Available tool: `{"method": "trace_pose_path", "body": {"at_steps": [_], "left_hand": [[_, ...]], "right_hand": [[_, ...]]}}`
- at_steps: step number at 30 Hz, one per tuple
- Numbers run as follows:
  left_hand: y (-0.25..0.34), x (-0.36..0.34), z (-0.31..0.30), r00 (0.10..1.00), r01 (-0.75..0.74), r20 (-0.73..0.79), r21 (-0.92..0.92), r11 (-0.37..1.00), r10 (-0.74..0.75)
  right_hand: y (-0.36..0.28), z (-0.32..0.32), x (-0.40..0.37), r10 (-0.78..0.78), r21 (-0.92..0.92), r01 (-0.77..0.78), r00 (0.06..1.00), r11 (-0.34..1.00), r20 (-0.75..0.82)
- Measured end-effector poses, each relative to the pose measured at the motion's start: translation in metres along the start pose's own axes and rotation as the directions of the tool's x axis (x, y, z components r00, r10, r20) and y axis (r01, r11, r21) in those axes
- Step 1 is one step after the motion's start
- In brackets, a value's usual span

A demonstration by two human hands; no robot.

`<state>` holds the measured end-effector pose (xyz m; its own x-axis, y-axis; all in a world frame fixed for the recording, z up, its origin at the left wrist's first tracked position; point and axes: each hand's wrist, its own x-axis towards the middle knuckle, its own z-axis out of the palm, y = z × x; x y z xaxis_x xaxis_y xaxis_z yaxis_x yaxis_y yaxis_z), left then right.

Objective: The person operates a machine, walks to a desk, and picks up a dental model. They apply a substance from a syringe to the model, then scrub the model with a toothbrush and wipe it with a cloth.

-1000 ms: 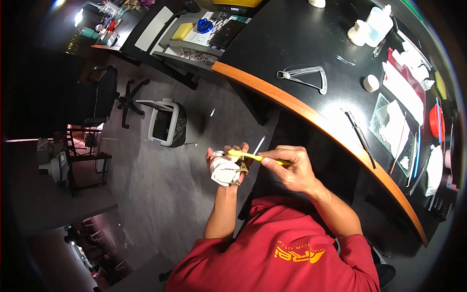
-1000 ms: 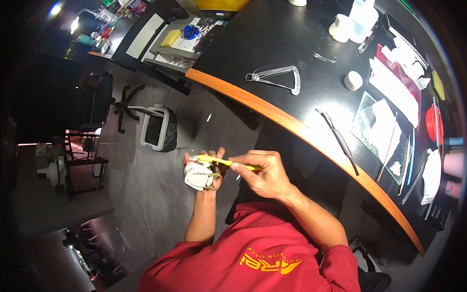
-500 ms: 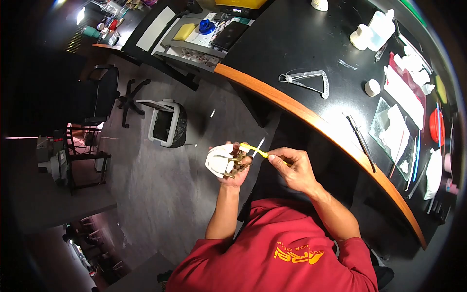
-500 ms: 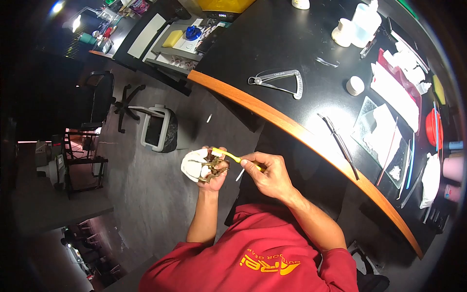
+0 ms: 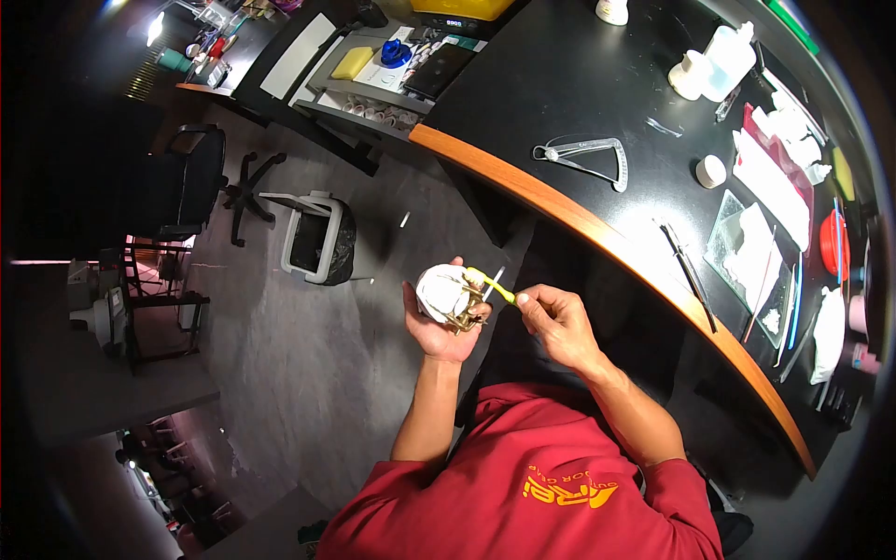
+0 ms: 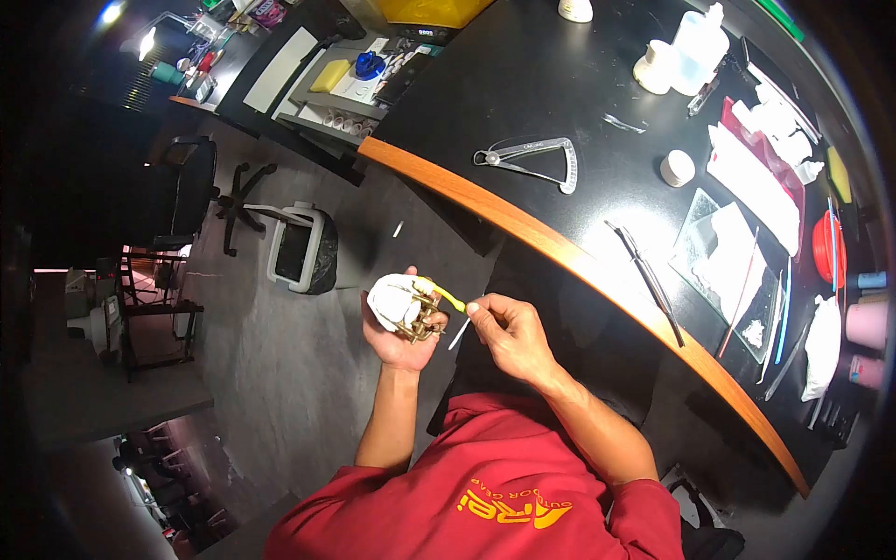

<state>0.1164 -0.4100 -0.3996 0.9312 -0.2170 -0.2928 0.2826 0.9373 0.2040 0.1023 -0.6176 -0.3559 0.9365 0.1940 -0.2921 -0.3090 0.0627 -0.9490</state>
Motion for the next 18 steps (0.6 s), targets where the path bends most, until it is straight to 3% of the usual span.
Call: {"method": "trace_pose_path", "body": {"at_steps": [8,12,15,18], "left_hand": [[-0.002,-0.002,0.003,1.000,-0.004,-0.007,0.007,1.000,0.004],[0.000,-0.002,0.001,1.000,-0.001,-0.015,0.072,0.997,0.002],[-0.003,-0.004,0.008,0.979,-0.024,-0.198,0.148,0.989,0.053],[-0.001,-0.008,0.016,0.987,-0.056,-0.141,0.159,0.986,0.079]], "right_hand": [[0.003,0.007,0.003,-0.056,0.031,0.058,0.997,0.998,-0.055],[-0.007,0.014,0.002,-0.132,-0.079,0.127,0.989,0.989,-0.061],[-0.007,0.018,0.003,-0.208,-0.166,0.195,0.976,0.967,-0.061],[-0.005,0.015,0.004,-0.199,-0.176,0.186,0.978,0.967,-0.062]]}}
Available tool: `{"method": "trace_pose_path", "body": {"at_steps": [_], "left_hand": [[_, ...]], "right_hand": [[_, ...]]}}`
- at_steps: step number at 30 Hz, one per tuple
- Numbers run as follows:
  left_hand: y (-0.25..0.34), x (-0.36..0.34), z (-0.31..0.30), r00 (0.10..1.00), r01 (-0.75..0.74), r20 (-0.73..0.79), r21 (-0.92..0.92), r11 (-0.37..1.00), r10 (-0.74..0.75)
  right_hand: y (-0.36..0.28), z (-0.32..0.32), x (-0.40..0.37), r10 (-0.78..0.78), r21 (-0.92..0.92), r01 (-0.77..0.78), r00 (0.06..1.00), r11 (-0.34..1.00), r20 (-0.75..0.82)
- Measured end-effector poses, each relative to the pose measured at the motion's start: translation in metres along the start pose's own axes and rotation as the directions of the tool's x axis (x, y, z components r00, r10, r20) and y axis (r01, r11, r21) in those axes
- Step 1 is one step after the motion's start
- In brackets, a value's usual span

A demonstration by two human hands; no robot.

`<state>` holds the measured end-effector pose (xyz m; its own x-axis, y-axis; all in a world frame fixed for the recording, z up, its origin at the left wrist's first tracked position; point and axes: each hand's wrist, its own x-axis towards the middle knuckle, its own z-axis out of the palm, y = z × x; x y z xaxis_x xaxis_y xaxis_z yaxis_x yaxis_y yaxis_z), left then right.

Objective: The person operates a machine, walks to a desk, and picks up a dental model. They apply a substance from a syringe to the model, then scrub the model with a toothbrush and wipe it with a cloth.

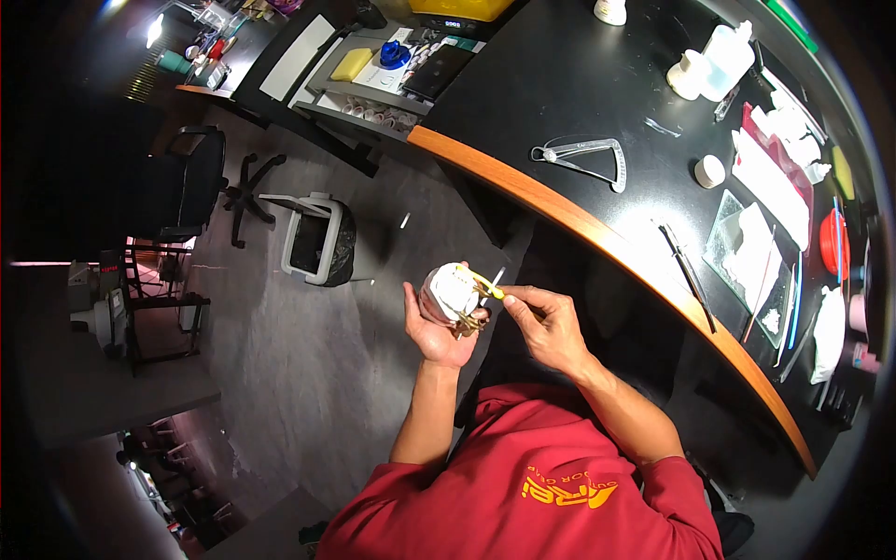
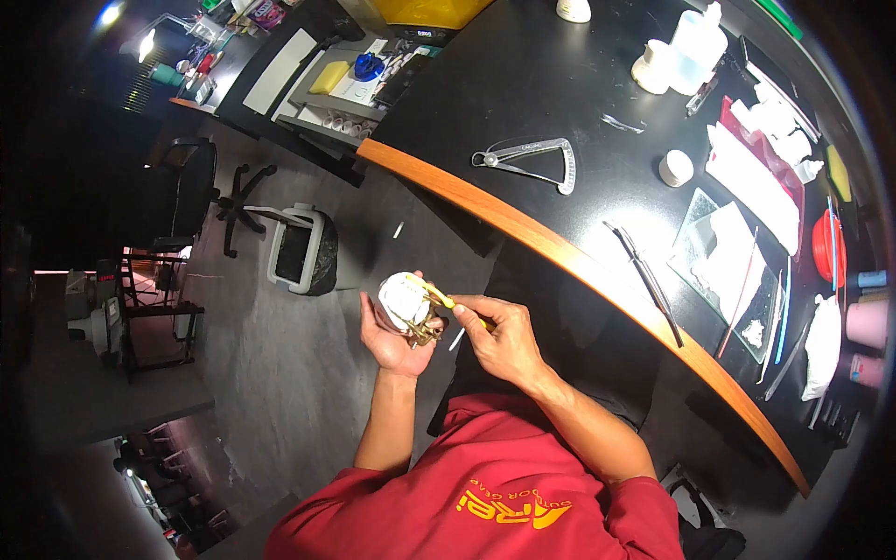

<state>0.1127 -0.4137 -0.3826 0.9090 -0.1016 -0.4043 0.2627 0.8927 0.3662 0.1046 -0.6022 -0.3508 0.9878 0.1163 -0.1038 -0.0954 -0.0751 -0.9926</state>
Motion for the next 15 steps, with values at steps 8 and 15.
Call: {"method": "trace_pose_path", "body": {"at_steps": [8,15], "left_hand": [[0.005,-0.001,0.004,0.995,0.020,0.094,0.061,0.998,-0.026],[0.001,-0.001,0.007,0.998,0.046,0.038,0.016,0.999,-0.047]], "right_hand": [[0.010,-0.004,0.004,-0.187,-0.125,0.178,0.980,0.976,-0.064],[0.015,-0.008,-0.005,-0.238,-0.220,0.212,0.966,0.952,-0.101]]}}
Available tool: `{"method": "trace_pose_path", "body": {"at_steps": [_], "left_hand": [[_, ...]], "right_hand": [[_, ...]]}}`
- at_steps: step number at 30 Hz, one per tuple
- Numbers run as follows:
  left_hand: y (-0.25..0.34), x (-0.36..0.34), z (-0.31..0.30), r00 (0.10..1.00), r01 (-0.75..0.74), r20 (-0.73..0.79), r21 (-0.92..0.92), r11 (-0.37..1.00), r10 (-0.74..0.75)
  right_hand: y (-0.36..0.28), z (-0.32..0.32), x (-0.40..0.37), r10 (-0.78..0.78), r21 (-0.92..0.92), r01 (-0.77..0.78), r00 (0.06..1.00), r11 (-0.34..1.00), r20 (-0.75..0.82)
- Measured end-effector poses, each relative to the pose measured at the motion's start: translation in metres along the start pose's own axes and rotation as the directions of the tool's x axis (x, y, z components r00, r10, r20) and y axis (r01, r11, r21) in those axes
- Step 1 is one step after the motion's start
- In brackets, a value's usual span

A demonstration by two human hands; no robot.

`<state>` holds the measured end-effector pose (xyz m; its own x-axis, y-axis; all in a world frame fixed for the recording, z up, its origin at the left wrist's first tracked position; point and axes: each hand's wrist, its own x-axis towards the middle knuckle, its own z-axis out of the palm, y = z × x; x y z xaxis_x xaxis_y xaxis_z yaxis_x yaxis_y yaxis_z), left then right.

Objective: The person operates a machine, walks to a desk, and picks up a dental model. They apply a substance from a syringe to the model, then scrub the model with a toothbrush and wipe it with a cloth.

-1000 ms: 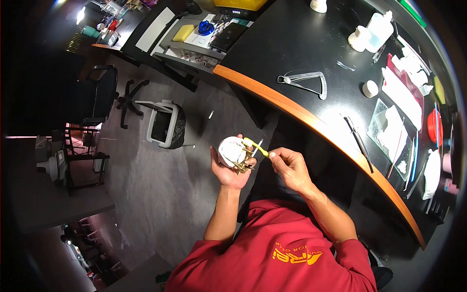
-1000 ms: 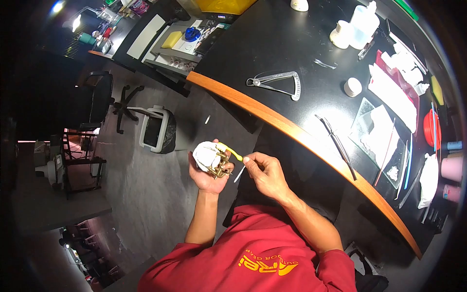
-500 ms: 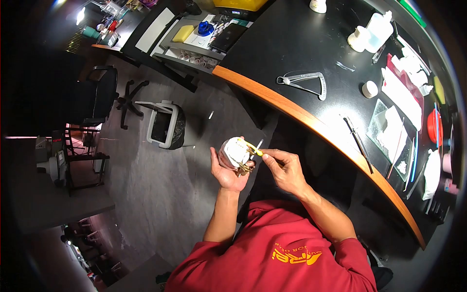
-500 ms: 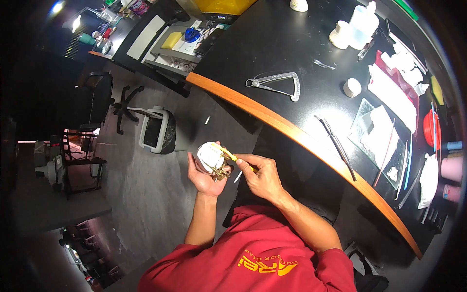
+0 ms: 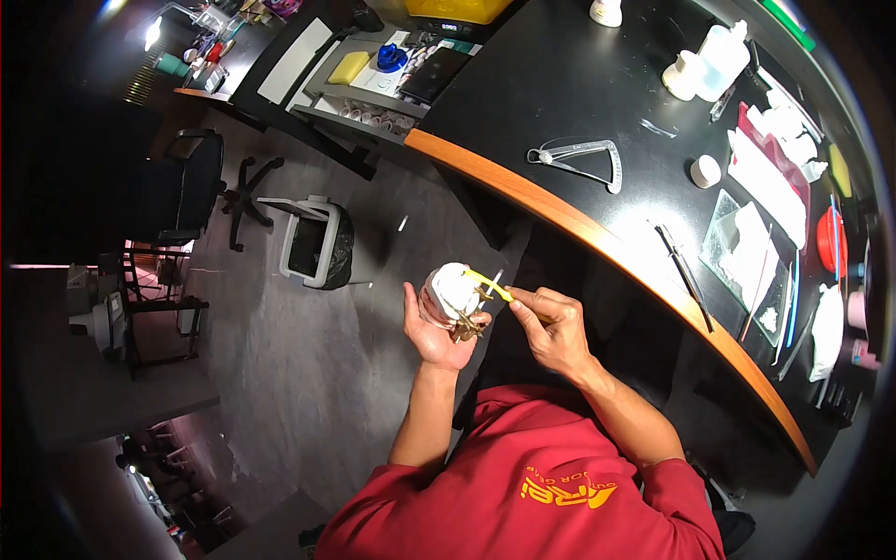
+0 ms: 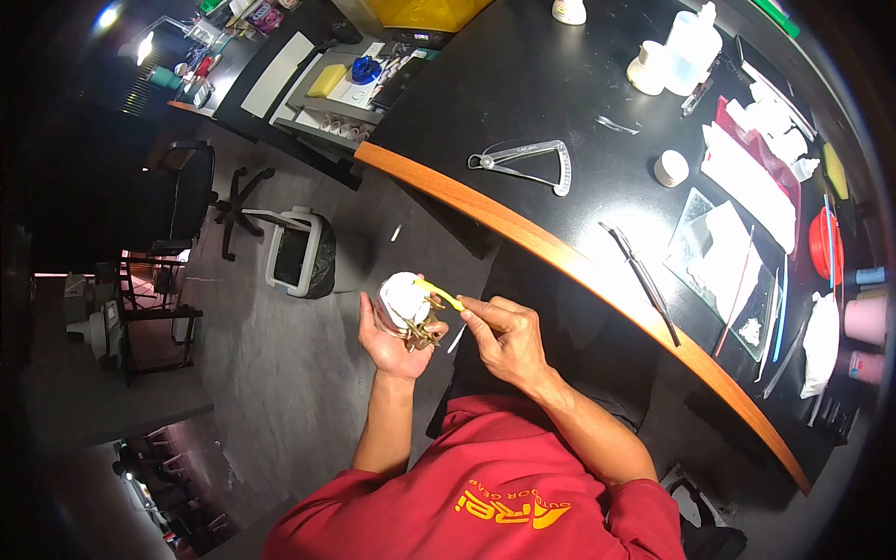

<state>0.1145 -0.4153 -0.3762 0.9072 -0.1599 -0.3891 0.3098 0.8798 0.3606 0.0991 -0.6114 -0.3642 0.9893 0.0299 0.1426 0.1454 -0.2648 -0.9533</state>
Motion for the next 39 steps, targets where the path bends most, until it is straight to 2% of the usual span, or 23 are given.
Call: {"method": "trace_pose_path", "body": {"at_steps": [6,9,15,18,19,23,26,29,31,34,36,37,39], "left_hand": [[0.004,0.002,-0.001,0.999,-0.048,0.007,-0.012,0.999,0.048],[0.006,0.003,0.007,0.996,-0.049,-0.066,0.120,0.992,0.058],[0.000,0.008,0.004,0.990,-0.073,-0.107,0.190,0.979,0.094],[-0.006,0.009,0.012,0.978,-0.101,-0.167,0.153,0.983,0.126],[-0.007,0.006,0.017,0.978,-0.096,-0.165,0.182,0.979,0.126],[-0.007,0.003,0.007,0.981,-0.108,-0.111,0.363,0.925,0.158],[-0.012,0.005,0.009,0.964,-0.147,-0.135,0.449,0.881,0.230],[-0.020,0.007,0.009,0.931,-0.239,-0.106,0.547,0.802,0.350],[-0.023,0.008,0.001,0.902,-0.316,-0.041,0.615,0.722,0.430],[-0.023,0.009,-0.002,0.868,-0.359,-0.052,0.622,0.696,0.494],[-0.020,0.008,-0.001,0.876,-0.325,-0.102,0.596,0.734,0.471],[-0.019,0.008,-0.002,0.873,-0.311,-0.126,0.600,0.737,0.472],[-0.018,0.010,-0.008,0.863,-0.293,-0.158,0.615,0.732,0.479]], "right_hand": [[-0.001,-0.008,-0.004,0.010,-0.010,-0.010,1.000,1.000,-0.015],[-0.005,-0.011,-0.005,0.042,0.013,-0.042,0.999,0.999,-0.028],[-0.013,-0.006,-0.001,0.046,0.060,-0.046,0.999,0.997,0.011],[-0.012,-0.004,-0.004,0.136,0.075,-0.138,0.990,0.988,0.034],[-0.008,-0.005,-0.005,0.119,0.069,-0.120,0.993,0.990,0.020],[-0.007,-0.013,-0.005,0.203,0.039,-0.205,0.977,0.978,0.063],[-0.015,-0.015,-0.001,0.187,0.049,-0.189,0.982,0.981,0.029],[-0.020,-0.007,0.006,0.060,0.039,-0.058,0.997,0.998,-0.056],[-0.024,-0.004,0.007,0.005,-0.017,-0.006,0.999,1.000,-0.043],[-0.016,0.003,0.001,-0.097,-0.103,0.092,0.994,0.990,-0.042],[-0.008,0.002,-0.011,-0.112,-0.194,0.109,0.994,0.975,-0.004],[-0.004,0.002,-0.016,-0.169,-0.208,0.163,0.985,0.964,-0.014],[0.002,-0.001,-0.024,-0.160,-0.185,0.155,0.987,0.970,-0.010]]}}
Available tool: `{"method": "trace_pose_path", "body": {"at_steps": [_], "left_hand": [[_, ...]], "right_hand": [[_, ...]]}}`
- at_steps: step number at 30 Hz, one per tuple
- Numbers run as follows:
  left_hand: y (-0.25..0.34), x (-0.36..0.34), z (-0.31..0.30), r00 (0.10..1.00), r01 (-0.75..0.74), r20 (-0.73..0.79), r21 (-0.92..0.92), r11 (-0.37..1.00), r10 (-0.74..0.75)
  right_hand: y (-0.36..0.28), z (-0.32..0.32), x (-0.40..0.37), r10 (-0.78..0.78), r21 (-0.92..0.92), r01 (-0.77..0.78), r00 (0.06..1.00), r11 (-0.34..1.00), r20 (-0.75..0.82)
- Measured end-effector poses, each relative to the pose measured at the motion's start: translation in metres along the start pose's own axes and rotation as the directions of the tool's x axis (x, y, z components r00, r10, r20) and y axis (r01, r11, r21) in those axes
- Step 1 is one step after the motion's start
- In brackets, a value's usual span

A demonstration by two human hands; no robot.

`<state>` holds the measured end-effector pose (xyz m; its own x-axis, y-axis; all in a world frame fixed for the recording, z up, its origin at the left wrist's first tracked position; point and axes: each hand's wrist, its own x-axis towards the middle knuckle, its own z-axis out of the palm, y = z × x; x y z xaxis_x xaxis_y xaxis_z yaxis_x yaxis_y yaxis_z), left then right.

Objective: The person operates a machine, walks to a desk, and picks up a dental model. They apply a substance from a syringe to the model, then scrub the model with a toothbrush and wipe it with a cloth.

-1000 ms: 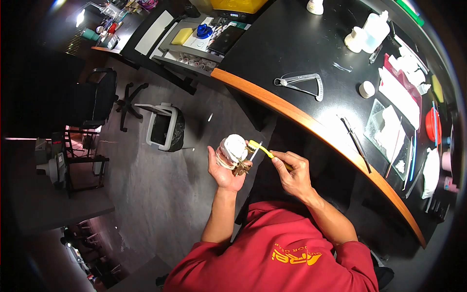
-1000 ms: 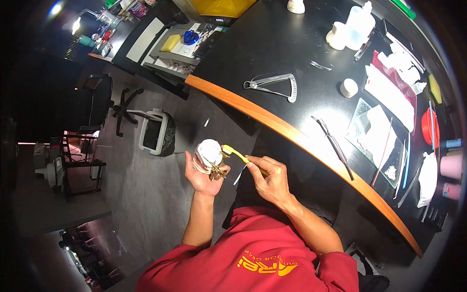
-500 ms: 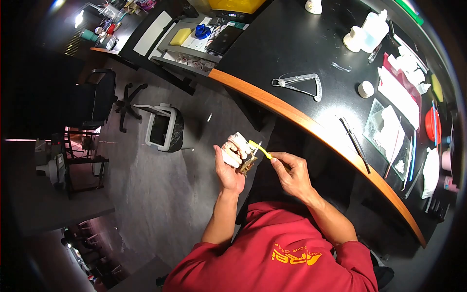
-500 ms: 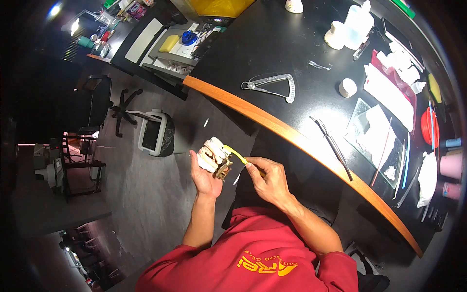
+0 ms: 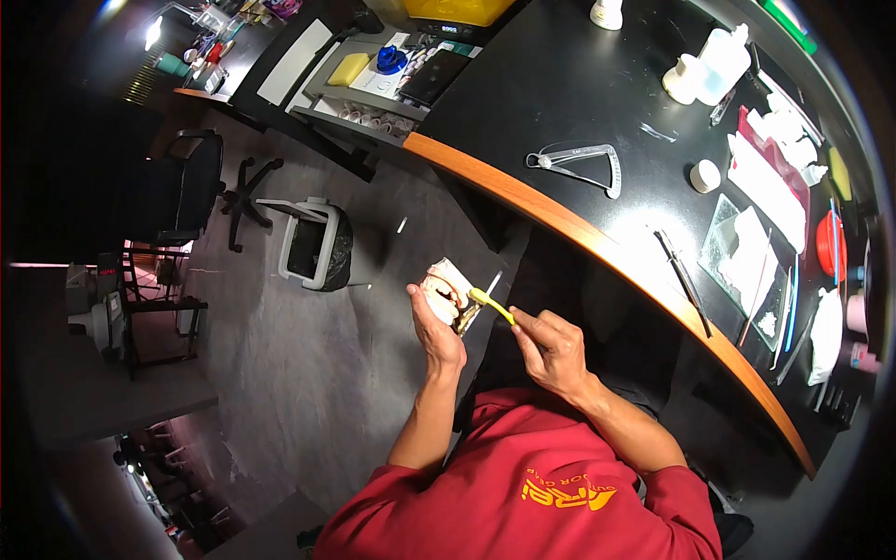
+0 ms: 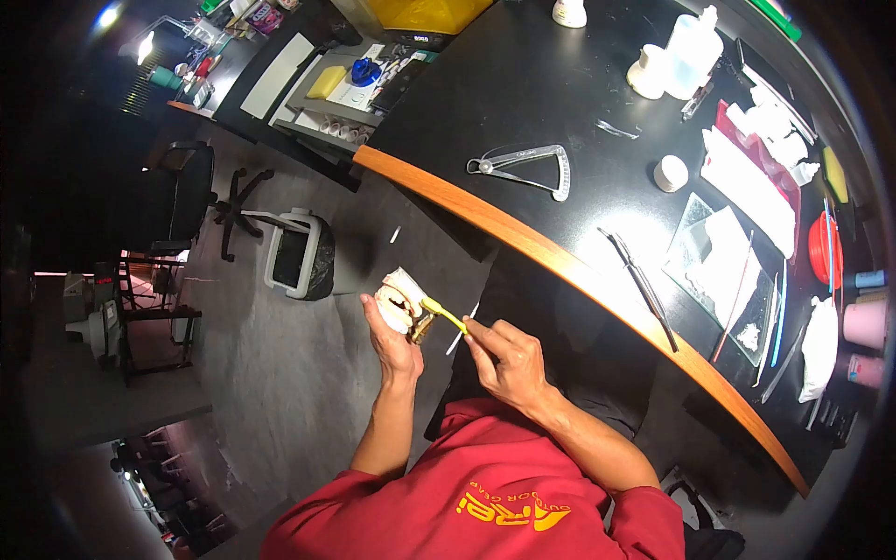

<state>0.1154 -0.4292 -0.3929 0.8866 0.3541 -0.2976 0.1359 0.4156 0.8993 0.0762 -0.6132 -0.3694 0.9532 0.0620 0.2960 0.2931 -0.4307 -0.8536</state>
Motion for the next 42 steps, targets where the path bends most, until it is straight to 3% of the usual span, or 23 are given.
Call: {"method": "trace_pose_path", "body": {"at_steps": [8,12,16,17,19,24,32,38,40,42], "left_hand": [[0.005,-0.003,0.008,0.999,0.041,-0.001,-0.044,0.998,-0.041],[0.000,0.006,-0.005,0.998,0.068,0.000,-0.075,0.995,-0.069],[0.006,0.011,-0.004,0.997,0.019,-0.069,-0.108,0.994,-0.027],[0.009,0.012,-0.003,0.997,0.013,-0.079,-0.131,0.991,-0.023],[0.014,0.013,-0.006,0.999,0.008,-0.046,-0.119,0.993,-0.013],[0.022,0.013,-0.002,1.000,-0.002,-0.031,-0.110,0.994,-0.001],[0.025,0.011,0.000,0.999,0.045,0.010,-0.129,0.991,-0.044],[0.092,0.028,0.037,0.946,-0.271,0.176,-0.031,0.962,0.272],[0.121,0.043,0.059,0.864,-0.431,0.305,0.033,0.902,0.401],[0.147,0.063,0.083,0.727,-0.651,0.447,0.208,0.730,0.521]], "right_hand": [[-0.006,0.011,0.019,-0.045,0.011,0.046,0.996,0.999,-0.071],[-0.001,0.013,0.005,-0.042,-0.023,0.042,0.999,0.999,0.016],[0.003,0.006,-0.006,0.133,0.201,-0.131,0.991,0.971,0.003],[0.004,0.002,-0.007,0.278,0.347,-0.279,0.959,0.895,0.054],[0.006,-0.007,-0.007,0.513,0.583,-0.531,0.831,0.615,0.216],[-0.002,-0.022,0.004,0.516,0.654,-0.553,0.810,0.516,0.278],[0.004,-0.023,0.000,0.525,0.634,-0.562,0.806,0.531,0.275],[0.027,-0.036,-0.021,0.544,0.569,-0.574,0.802,0.589,0.245],[0.033,-0.045,-0.033,0.592,0.539,-0.615,0.768,0.575,0.245],[0.043,-0.050,-0.046,0.626,0.523,-0.638,0.745,0.565,0.232]]}}
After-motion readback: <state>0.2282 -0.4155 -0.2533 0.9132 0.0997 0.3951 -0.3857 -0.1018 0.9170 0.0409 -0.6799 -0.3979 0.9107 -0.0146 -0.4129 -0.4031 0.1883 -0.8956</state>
